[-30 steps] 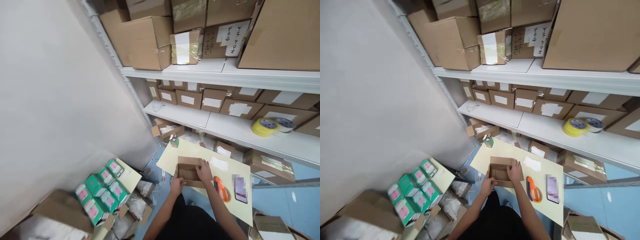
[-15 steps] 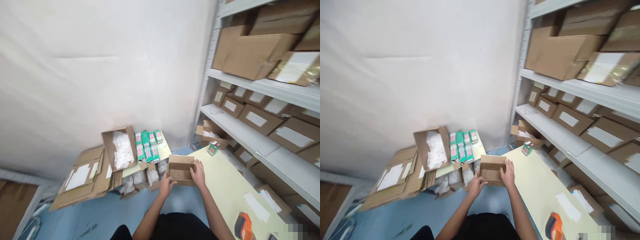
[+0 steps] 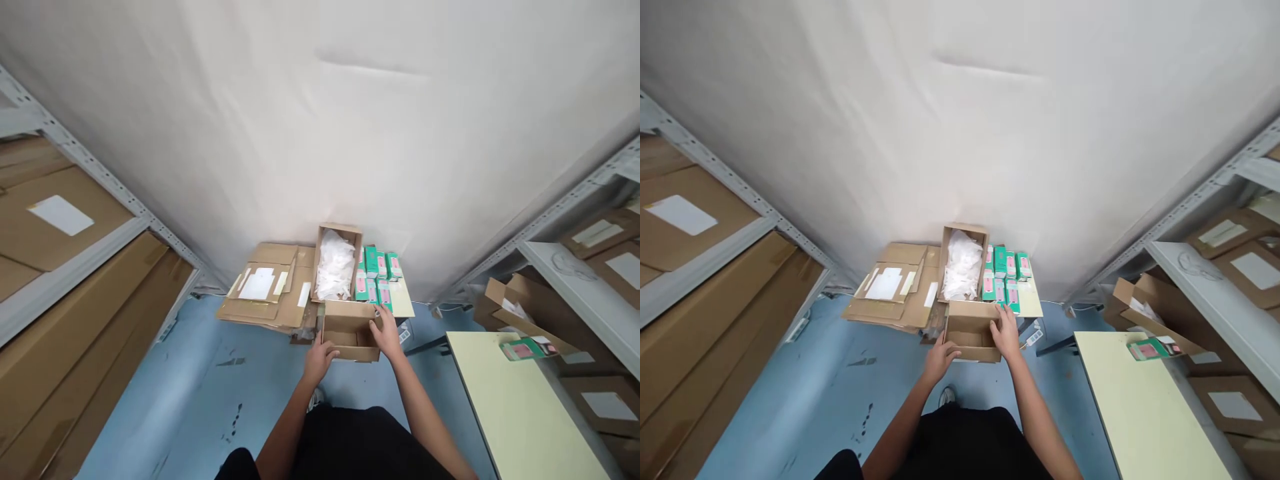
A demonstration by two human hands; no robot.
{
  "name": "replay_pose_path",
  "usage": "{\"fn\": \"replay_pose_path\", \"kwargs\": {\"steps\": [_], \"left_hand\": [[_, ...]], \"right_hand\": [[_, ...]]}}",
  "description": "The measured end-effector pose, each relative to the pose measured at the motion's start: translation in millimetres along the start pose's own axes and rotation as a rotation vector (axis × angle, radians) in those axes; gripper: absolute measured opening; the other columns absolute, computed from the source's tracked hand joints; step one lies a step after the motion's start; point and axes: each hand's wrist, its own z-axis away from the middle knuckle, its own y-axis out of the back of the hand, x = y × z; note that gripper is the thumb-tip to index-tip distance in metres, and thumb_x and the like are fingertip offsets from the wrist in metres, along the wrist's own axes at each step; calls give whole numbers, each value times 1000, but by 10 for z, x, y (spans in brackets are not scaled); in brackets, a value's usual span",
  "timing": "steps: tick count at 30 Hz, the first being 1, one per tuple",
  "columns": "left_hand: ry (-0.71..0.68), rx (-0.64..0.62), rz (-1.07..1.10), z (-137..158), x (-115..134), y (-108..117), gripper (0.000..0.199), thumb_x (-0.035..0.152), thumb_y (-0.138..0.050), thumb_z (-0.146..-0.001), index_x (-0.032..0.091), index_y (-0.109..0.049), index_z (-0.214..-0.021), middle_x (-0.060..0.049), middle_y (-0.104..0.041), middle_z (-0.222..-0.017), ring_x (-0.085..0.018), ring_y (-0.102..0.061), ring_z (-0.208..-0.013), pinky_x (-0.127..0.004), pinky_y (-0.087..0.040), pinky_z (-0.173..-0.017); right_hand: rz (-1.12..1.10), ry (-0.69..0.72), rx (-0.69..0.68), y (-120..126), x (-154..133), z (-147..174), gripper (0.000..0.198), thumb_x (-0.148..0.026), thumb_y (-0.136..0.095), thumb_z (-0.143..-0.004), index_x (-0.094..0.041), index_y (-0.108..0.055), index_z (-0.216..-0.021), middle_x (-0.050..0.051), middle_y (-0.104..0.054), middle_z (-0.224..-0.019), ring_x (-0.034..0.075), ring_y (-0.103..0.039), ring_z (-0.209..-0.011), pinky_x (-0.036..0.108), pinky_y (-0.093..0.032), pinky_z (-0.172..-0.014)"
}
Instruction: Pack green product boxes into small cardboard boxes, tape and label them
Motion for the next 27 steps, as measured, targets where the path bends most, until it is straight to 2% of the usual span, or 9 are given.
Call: {"fn": "replay_pose_path", "kwargs": {"steps": [4, 9, 16, 22, 24, 27], "left_hand": [[42, 15, 26, -76, -399, 305, 13, 35, -71, -92, 27, -78, -100, -3, -42, -164, -27, -66, -122, -36, -51, -102], [54, -8, 60, -218, -576, 564, 13, 32, -74, -90, 27, -78, -101, -2, -41, -164, -27, -62, -127, -37, -49, -107], [46, 55, 69, -397, -517, 501, 14, 32, -77, -88, 28, -80, -102, -4, -51, -157, -28, -59, -132, -37, -46, -111], [88, 68, 44, -467, -426, 474, 17, 33, -74, -90, 27, -79, -106, -5, -51, -157, -28, -55, -137, -38, -45, -112], [85, 55, 40, -503, -425, 498, 17, 33, -75, -89, 27, -79, -105, -5, -50, -158, -28, -56, -135, -38, -45, -112], [78, 42, 55, -556, -428, 543, 17, 31, -77, -88, 27, -80, -104, -5, -49, -158, -27, -57, -134, -37, -44, -113]], "right_hand": [[56, 24, -96, -420, -402, -287, 59, -31, -53, -93, -25, -51, -152, 12, -45, -160, 30, -39, -151, 50, -36, -123], [130, 29, -162, -688, -609, -635, 58, -31, -54, -93, -24, -51, -151, 11, -36, -164, 28, -34, -154, 44, -35, -123], [271, 1, -239, -806, -689, -1449, 64, -28, -60, -92, -20, -47, -154, 12, -27, -169, 29, -35, -154, 37, -35, -123], [410, -148, -348, -1102, -857, -2148, 66, -20, -56, -93, -18, -41, -157, 20, -22, -171, 31, -60, -134, 37, -49, -108], [486, -192, -388, -1207, -877, -2287, 62, -13, -49, -96, -14, -41, -157, 25, -26, -168, 30, -65, -127, 38, -52, -101], [536, -190, -453, -1311, -867, -2396, 51, -12, -45, -99, -7, -48, -149, 32, -51, -150, 29, -68, -120, 37, -54, -95]]}}
